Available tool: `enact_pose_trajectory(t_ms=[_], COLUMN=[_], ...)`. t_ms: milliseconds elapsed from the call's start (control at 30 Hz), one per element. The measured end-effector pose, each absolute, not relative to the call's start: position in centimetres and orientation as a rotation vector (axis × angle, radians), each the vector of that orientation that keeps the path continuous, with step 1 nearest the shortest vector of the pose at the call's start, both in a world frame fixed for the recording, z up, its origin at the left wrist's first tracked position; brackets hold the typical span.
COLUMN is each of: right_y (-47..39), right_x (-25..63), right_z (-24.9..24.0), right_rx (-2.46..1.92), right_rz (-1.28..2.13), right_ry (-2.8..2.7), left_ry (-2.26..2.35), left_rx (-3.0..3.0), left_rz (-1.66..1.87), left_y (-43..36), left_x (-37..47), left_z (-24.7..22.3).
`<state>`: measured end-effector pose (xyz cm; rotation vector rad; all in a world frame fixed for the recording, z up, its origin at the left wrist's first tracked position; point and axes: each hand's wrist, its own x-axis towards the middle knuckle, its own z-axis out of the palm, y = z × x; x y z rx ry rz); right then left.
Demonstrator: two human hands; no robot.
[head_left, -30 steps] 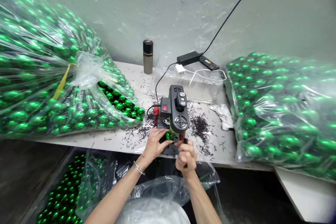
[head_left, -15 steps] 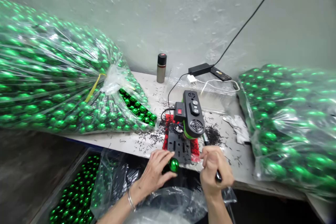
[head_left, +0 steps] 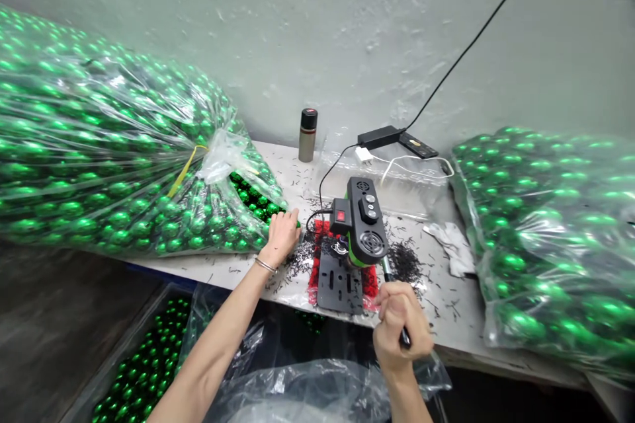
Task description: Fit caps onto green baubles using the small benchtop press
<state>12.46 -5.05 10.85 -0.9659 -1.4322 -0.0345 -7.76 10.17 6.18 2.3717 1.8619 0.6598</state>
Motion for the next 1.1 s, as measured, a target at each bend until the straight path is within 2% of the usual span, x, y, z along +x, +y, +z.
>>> enact_pose_trajectory(t_ms=[200, 267, 333, 400, 500, 600, 833, 1100], right_y=[-5.0, -5.0, -4.9, -4.9, -4.8, -4.8, -4.7, -5.0], right_x=[12.6, 12.6, 12.5, 12.5, 12.4, 12.6, 12.7, 12.8], right_z=[10.4, 10.3, 10.2, 10.2, 10.3, 10.7, 11.7, 11.2], right_rx=[-0.946, -0.949, -0.954, -0.954, -0.948, -0.949, -0.962, -0.964], right_rz=[-0.073, -0.072, -0.067, -0.067, -0.077, -0.08, -0.092, -0.082], right_ry=[-1.446, -1.45, -1.447, -1.438, -1.429, -1.449, -1.471, -1.502], left_ry=[1.817, 1.752, 1.594, 1.361, 1.071, 0.978, 1.019, 1.376], left_rx=[2.314, 2.12, 1.707, 1.237, 0.782, 0.62, 0.736, 1.604], left_rz=[0.657, 0.904, 1.243, 1.424, 1.377, 1.248, 1.113, 1.118], left_y=[9.7, 9.3, 8.7, 7.6, 5.3, 3.3, 1.8, 0.1], left_x=[-8.6, -9.3, -9.8, -9.9, -9.0, -7.4, -3.6, -0.8], left_z=[6.0, 6.4, 6.8, 7.2, 7.2, 6.6, 4.0, 2.2])
